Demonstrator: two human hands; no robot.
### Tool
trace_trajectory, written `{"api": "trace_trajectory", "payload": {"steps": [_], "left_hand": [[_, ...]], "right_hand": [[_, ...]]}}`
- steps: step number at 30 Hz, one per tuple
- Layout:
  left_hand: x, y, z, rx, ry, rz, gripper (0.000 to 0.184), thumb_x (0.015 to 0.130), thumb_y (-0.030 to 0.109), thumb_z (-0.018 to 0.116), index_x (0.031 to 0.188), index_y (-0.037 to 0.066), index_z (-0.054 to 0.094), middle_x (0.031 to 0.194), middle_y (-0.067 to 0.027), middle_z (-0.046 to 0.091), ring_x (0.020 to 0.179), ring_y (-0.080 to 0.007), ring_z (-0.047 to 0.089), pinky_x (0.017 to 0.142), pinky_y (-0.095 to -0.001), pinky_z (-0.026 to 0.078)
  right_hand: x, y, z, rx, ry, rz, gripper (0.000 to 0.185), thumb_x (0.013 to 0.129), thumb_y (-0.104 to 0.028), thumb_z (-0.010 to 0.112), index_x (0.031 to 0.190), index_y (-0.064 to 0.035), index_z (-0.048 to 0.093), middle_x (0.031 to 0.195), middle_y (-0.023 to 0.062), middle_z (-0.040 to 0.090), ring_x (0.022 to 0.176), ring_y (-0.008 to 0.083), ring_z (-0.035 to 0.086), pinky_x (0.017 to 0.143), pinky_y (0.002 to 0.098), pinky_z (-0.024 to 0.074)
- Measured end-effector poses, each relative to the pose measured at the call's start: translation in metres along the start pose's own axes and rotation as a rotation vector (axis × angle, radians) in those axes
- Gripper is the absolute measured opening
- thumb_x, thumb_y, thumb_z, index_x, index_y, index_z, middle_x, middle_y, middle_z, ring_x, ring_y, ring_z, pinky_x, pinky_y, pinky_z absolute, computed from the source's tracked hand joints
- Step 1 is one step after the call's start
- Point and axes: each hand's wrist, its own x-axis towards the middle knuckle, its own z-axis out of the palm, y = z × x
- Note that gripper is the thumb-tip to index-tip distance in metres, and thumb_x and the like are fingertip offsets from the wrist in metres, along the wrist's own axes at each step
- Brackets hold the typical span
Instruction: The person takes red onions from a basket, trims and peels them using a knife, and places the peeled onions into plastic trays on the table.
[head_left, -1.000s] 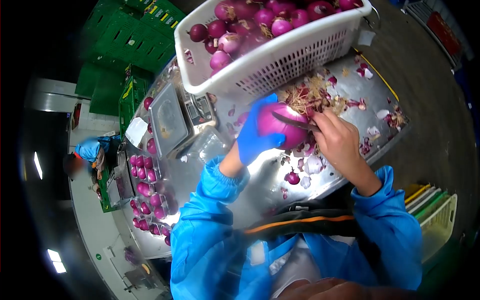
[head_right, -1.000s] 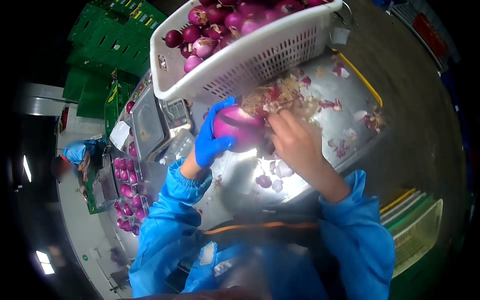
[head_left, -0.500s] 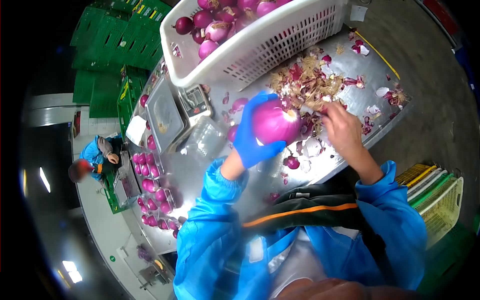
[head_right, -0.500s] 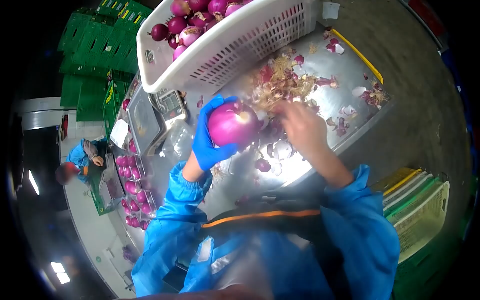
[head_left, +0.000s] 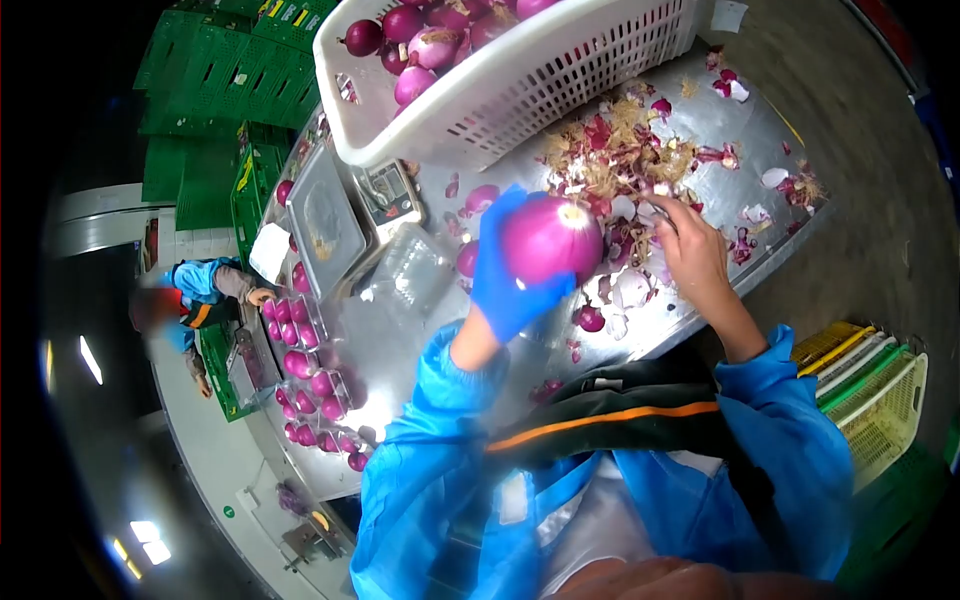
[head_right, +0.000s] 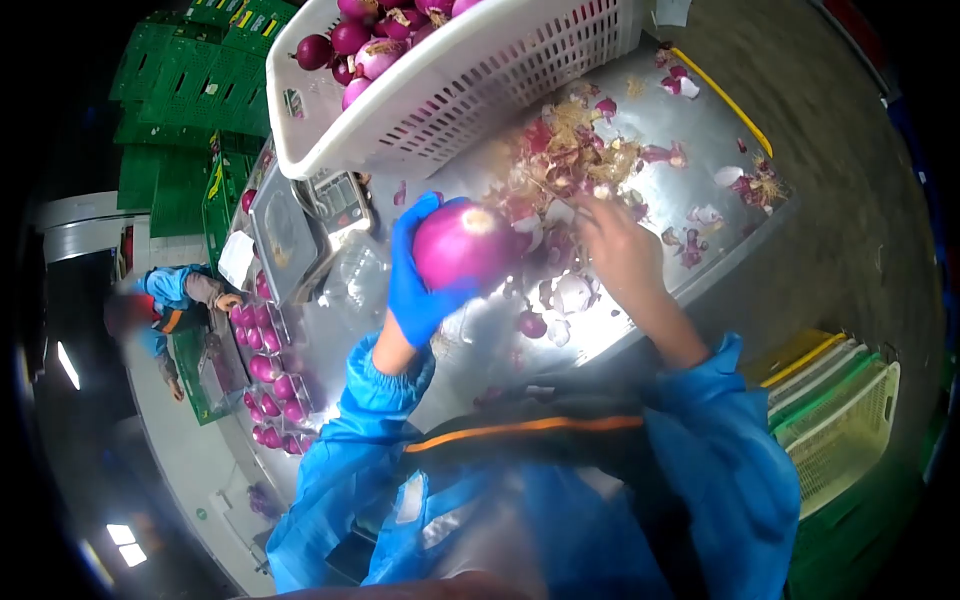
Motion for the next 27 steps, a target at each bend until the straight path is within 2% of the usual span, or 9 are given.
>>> {"api": "trace_trajectory", "payload": {"steps": [5,8,11,12,16,17,20,21,27], "left_hand": [[0.011,-0.008,-0.003,-0.531,-0.198,-0.484,0.095,0.078,0.040,0.077,0.151,0.007,0.025,0.140,-0.0145,0.046,0.120,-0.0270,0.054,0.098,-0.0399,0.048],[0.015,-0.007,0.003,-0.311,-0.312,-0.355,0.108,0.075,0.037,0.082,0.155,0.007,0.016,0.145,-0.0142,0.042,0.126,-0.0260,0.049,0.100,-0.0396,0.045],[0.010,-0.037,0.019,-0.061,-0.119,0.132,0.119,0.065,0.027,0.090,0.153,0.003,0.015,0.147,-0.0159,0.037,0.136,-0.0290,0.040,0.111,-0.0413,0.037],[0.010,-0.035,0.019,-0.136,-0.092,0.025,0.117,0.065,0.026,0.090,0.153,0.003,0.016,0.147,-0.0157,0.037,0.135,-0.0290,0.040,0.110,-0.0413,0.037],[0.007,-0.039,0.014,-0.382,-0.037,-0.197,0.100,0.071,0.025,0.085,0.148,0.002,0.026,0.142,-0.0146,0.044,0.129,-0.0277,0.047,0.108,-0.0412,0.040],[0.005,-0.037,0.011,-0.415,-0.052,-0.239,0.097,0.072,0.025,0.084,0.147,0.002,0.028,0.140,-0.0145,0.046,0.127,-0.0273,0.049,0.108,-0.0412,0.040],[0.000,-0.034,0.006,-0.470,-0.088,-0.299,0.087,0.075,0.024,0.081,0.145,0.003,0.034,0.133,-0.0140,0.052,0.121,-0.0258,0.053,0.103,-0.0395,0.044],[-0.001,-0.031,0.007,-0.467,-0.101,-0.306,0.086,0.076,0.024,0.081,0.145,0.003,0.033,0.132,-0.0140,0.053,0.121,-0.0257,0.053,0.102,-0.0388,0.045],[-0.012,-0.010,0.005,-0.333,-0.102,-0.394,0.085,0.077,0.023,0.081,0.145,0.003,0.034,0.128,-0.0134,0.055,0.120,-0.0243,0.053,0.100,-0.0379,0.046]], "right_hand": [[0.009,-0.031,-0.001,0.672,-0.238,0.102,0.052,0.093,-0.042,0.061,0.130,-0.0062,0.054,0.089,0.0087,0.065,0.079,0.0185,0.062,0.068,0.0337,0.0501],[0.005,-0.024,-0.007,1.118,-0.441,0.564,0.053,0.098,-0.050,0.051,0.126,-0.0045,0.052,0.078,0.0050,0.059,0.058,0.0112,0.051,0.055,0.0256,0.0436],[-0.003,-0.029,0.005,1.447,-0.546,0.710,0.045,0.102,-0.046,0.045,0.118,-0.0048,0.051,0.073,0.0068,0.057,0.051,0.0095,0.045,0.048,0.0234,0.0366],[-0.005,-0.033,0.007,1.567,-0.583,0.799,0.044,0.102,-0.045,0.045,0.118,-0.0040,0.050,0.073,0.0081,0.057,0.051,0.0100,0.045,0.047,0.0238,0.0363],[0.000,-0.040,0.005,0.838,-0.431,0.577,0.038,0.103,-0.042,0.045,0.102,-0.0068,0.060,0.072,0.0075,0.059,0.053,0.0108,0.048,0.049,0.0276,0.0388],[0.000,-0.041,-0.002,0.450,-0.220,0.178,0.026,0.095,-0.025,0.059,0.111,-0.0044,0.063,0.073,0.0041,0.057,0.055,0.0147,0.054,0.053,0.0312,0.0447],[0.009,-0.049,-0.023,-0.048,-0.096,-0.312,0.026,0.082,-0.014,0.066,0.107,-0.0079,0.066,0.080,0.0060,0.057,0.059,0.0197,0.059,0.057,0.0347,0.0474],[0.012,-0.056,-0.028,-0.163,-0.074,-0.390,0.036,0.071,-0.008,0.067,0.108,-0.0096,0.067,0.085,0.0053,0.058,0.062,0.0217,0.061,0.056,0.0338,0.0479],[0.016,-0.043,-0.017,-0.286,-0.075,-0.480,0.039,0.072,-0.009,0.066,0.111,-0.0093,0.065,0.083,0.0038,0.058,0.064,0.0187,0.061,0.054,0.0309,0.0476]]}}
